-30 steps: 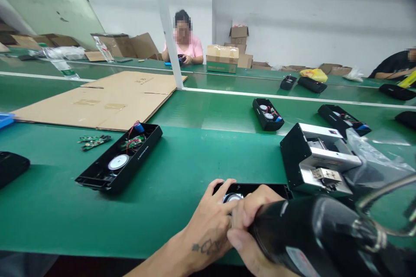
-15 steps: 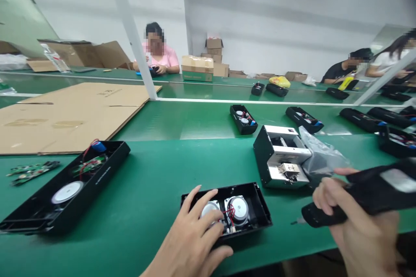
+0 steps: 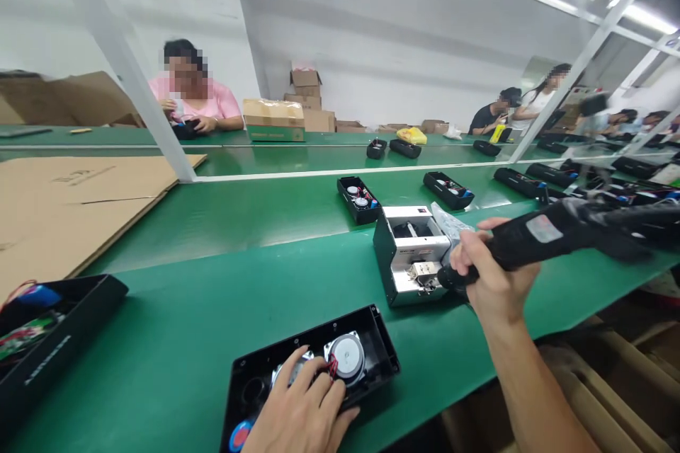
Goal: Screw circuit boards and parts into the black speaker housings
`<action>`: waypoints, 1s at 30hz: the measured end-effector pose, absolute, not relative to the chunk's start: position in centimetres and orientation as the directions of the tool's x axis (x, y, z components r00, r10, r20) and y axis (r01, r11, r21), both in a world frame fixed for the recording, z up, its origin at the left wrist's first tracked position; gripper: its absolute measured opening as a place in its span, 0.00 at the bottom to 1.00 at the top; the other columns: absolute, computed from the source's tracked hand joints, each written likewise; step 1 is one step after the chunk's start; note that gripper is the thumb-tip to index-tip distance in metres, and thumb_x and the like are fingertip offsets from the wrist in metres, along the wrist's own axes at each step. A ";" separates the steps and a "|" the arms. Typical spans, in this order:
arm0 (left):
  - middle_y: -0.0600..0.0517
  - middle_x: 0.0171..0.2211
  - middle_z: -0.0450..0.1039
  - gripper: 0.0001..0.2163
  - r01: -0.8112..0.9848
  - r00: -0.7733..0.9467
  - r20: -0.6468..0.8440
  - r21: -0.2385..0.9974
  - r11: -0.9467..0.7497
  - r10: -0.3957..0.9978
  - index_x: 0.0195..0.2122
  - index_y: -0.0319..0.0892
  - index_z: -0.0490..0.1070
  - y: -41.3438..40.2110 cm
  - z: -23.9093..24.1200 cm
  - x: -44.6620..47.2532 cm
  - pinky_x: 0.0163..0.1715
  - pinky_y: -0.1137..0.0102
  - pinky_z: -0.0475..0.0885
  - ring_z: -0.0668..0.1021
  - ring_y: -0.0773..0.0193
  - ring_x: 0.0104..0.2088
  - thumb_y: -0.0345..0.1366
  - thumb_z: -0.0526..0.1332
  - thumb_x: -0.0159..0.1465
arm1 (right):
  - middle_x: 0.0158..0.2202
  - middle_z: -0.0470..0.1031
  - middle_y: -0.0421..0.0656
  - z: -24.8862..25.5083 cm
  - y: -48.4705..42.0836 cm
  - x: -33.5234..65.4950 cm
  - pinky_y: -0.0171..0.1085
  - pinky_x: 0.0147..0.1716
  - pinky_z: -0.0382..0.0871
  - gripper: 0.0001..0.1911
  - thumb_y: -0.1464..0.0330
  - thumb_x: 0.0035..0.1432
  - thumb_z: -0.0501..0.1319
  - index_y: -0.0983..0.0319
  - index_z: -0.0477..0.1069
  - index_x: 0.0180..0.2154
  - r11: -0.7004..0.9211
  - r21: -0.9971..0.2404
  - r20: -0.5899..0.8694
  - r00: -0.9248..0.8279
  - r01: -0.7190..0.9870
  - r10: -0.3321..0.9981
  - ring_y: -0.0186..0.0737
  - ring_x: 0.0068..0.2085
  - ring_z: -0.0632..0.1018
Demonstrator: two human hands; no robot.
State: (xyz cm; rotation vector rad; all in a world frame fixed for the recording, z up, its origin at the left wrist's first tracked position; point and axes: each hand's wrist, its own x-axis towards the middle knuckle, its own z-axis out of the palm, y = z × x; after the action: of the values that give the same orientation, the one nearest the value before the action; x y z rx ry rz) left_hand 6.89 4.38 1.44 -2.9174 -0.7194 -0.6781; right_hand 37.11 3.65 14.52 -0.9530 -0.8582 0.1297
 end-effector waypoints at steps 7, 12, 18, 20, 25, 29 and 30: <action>0.57 0.33 0.80 0.08 0.449 0.799 0.419 0.061 -0.892 0.431 0.37 0.48 0.71 4.6 1.7 6.7 0.59 0.47 0.71 0.83 0.53 0.41 0.41 0.63 0.75 | 0.17 0.69 0.29 13.9 5.4 37.6 0.34 0.19 0.64 0.14 0.66 0.59 0.75 0.58 0.70 0.37 0.404 -0.862 0.506 0.557 0.306 0.659 0.31 0.16 0.68; 0.56 0.33 0.80 0.09 0.462 0.783 0.439 0.061 -0.885 0.440 0.37 0.46 0.71 4.3 2.1 7.1 0.60 0.47 0.71 0.83 0.52 0.42 0.40 0.63 0.75 | 0.18 0.66 0.28 13.7 1.7 35.9 0.33 0.19 0.62 0.14 0.65 0.62 0.74 0.57 0.71 0.42 0.364 -0.925 0.371 0.460 0.106 0.807 0.29 0.16 0.66; 0.56 0.31 0.78 0.12 0.516 0.739 0.459 0.086 -0.852 0.494 0.34 0.45 0.72 3.2 2.6 7.9 0.59 0.47 0.73 0.82 0.54 0.40 0.43 0.66 0.74 | 0.19 0.65 0.30 14.3 -3.4 31.3 0.32 0.19 0.62 0.08 0.69 0.68 0.67 0.54 0.72 0.47 0.509 -0.847 0.378 0.499 -0.153 0.779 0.28 0.17 0.66; 0.55 0.31 0.78 0.12 0.522 0.733 0.461 0.090 -0.848 0.500 0.34 0.45 0.72 3.1 2.6 7.9 0.59 0.47 0.74 0.82 0.54 0.40 0.44 0.66 0.74 | 0.19 0.64 0.30 14.5 -3.9 29.6 0.32 0.20 0.62 0.07 0.68 0.69 0.66 0.52 0.71 0.47 0.530 -0.826 0.391 0.484 -0.190 0.783 0.29 0.18 0.66; 0.56 0.31 0.78 0.12 0.517 0.731 0.461 0.108 -0.849 0.503 0.34 0.45 0.72 3.2 2.5 7.9 0.59 0.48 0.73 0.82 0.54 0.41 0.44 0.67 0.73 | 0.22 0.63 0.29 13.8 -3.0 26.2 0.31 0.21 0.59 0.06 0.63 0.74 0.63 0.47 0.67 0.48 0.448 -0.855 0.360 0.323 -0.262 0.875 0.29 0.21 0.65; 0.57 0.30 0.77 0.14 0.514 0.719 0.487 0.107 -0.851 0.496 0.33 0.46 0.71 3.3 2.7 8.0 0.58 0.50 0.73 0.81 0.55 0.40 0.45 0.68 0.73 | 0.23 0.64 0.28 13.0 -2.3 24.9 0.32 0.23 0.56 0.08 0.62 0.73 0.65 0.50 0.66 0.47 0.375 -0.891 0.275 0.353 -0.255 0.894 0.28 0.22 0.63; 0.57 0.30 0.77 0.14 0.516 0.714 0.493 0.108 -0.849 0.497 0.33 0.46 0.71 3.3 2.7 8.0 0.58 0.50 0.73 0.81 0.55 0.40 0.45 0.67 0.73 | 0.24 0.65 0.28 12.9 -2.2 24.7 0.32 0.24 0.56 0.09 0.61 0.72 0.66 0.51 0.66 0.47 0.370 -0.897 0.269 0.363 -0.243 0.892 0.28 0.22 0.63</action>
State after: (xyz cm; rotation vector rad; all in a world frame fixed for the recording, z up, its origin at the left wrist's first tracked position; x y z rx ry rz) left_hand 8.03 3.27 2.73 -2.8737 -0.8496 -0.8090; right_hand 24.72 -2.23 12.90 -0.8849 -0.8938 0.8683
